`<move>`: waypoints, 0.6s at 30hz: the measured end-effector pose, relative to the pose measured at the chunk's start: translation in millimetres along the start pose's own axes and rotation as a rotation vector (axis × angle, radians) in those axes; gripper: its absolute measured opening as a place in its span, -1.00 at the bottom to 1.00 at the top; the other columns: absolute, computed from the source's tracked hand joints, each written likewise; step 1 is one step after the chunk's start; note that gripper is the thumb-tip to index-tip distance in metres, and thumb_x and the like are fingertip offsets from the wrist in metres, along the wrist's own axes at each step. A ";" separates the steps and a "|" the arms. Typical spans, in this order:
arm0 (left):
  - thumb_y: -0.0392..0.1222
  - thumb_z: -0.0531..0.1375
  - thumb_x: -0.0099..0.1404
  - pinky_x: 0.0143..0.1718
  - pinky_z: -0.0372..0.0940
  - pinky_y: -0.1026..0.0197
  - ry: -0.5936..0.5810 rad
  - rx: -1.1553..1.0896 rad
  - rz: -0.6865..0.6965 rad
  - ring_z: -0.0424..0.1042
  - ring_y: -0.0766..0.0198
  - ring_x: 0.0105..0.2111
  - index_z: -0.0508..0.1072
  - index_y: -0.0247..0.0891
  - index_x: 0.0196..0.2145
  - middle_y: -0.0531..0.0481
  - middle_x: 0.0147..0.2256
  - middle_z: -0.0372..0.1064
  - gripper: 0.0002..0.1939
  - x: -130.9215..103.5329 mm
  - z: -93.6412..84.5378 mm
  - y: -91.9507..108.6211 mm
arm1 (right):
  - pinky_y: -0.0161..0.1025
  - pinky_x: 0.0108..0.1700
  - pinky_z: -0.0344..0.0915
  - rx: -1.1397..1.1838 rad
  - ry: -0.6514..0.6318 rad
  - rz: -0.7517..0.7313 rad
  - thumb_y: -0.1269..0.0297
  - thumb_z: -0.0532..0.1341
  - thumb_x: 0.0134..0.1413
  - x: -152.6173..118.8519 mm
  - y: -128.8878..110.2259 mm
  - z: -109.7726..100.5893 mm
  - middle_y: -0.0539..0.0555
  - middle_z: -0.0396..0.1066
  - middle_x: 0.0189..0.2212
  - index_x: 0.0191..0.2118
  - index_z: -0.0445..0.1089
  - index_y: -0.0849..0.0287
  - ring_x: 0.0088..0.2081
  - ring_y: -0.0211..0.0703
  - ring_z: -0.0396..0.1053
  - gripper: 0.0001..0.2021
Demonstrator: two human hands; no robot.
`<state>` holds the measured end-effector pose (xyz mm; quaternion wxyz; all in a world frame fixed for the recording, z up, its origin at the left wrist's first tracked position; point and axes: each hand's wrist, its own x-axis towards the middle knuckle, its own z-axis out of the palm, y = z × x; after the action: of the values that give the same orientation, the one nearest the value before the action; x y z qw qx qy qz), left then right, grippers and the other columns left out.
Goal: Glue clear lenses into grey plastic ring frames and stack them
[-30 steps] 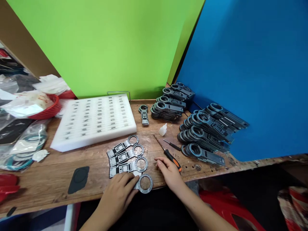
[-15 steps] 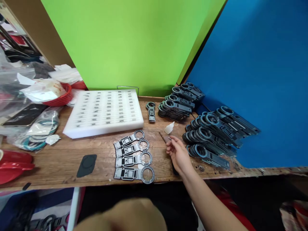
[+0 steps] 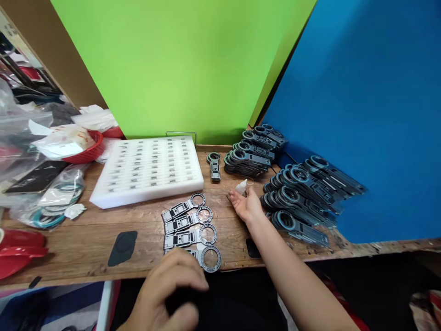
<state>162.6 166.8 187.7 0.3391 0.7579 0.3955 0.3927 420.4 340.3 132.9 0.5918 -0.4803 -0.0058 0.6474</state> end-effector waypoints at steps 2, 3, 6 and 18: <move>-0.08 0.07 0.30 -0.21 0.34 0.09 -0.069 0.127 -0.011 0.38 0.17 -0.21 0.43 -0.10 -0.23 -0.06 -0.25 0.38 -0.82 9.5 4.7 -16.5 | -0.36 -0.60 0.36 -0.014 -0.020 0.027 0.01 -0.24 0.31 5.3 -3.2 2.7 0.15 0.41 -0.51 -0.30 0.25 0.16 -0.53 -0.19 0.41 -0.55; -0.13 0.09 0.30 -0.16 0.32 0.06 -0.108 0.209 -0.024 0.36 0.15 -0.17 0.43 -0.09 -0.21 -0.06 -0.20 0.38 -0.85 11.5 7.6 -25.2 | -0.37 -0.62 0.34 -0.022 -0.029 0.032 0.02 -0.25 0.31 6.3 -4.3 4.1 0.13 0.41 -0.52 -0.30 0.25 0.15 -0.55 -0.20 0.40 -0.55; -0.13 0.15 0.25 -0.02 0.23 -0.11 -0.213 0.417 -0.039 0.31 0.06 -0.05 0.43 -0.07 -0.18 -0.06 -0.08 0.35 -0.83 9.5 17.6 -49.7 | -0.46 -0.67 0.24 -0.053 -0.077 0.017 0.08 -0.14 0.31 -2.3 -2.1 7.2 0.07 0.41 -0.56 -0.32 0.25 0.15 -0.64 -0.30 0.31 -0.65; -0.09 0.20 0.22 0.17 -0.09 -0.29 -0.148 0.604 -0.033 0.24 0.03 0.07 0.40 -0.02 -0.06 -0.04 0.05 0.31 -0.69 -0.1 37.1 -84.2 | -0.51 -0.71 -0.11 -0.314 -0.264 0.009 0.17 0.40 -0.24 -82.8 84.7 -22.7 -0.07 0.37 -0.58 -0.38 0.33 0.21 -0.69 -0.48 0.06 -0.68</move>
<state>166.6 197.6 101.1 0.1328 0.8443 0.4808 0.1957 356.8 238.3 122.8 0.5007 -0.4779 -0.1819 0.6985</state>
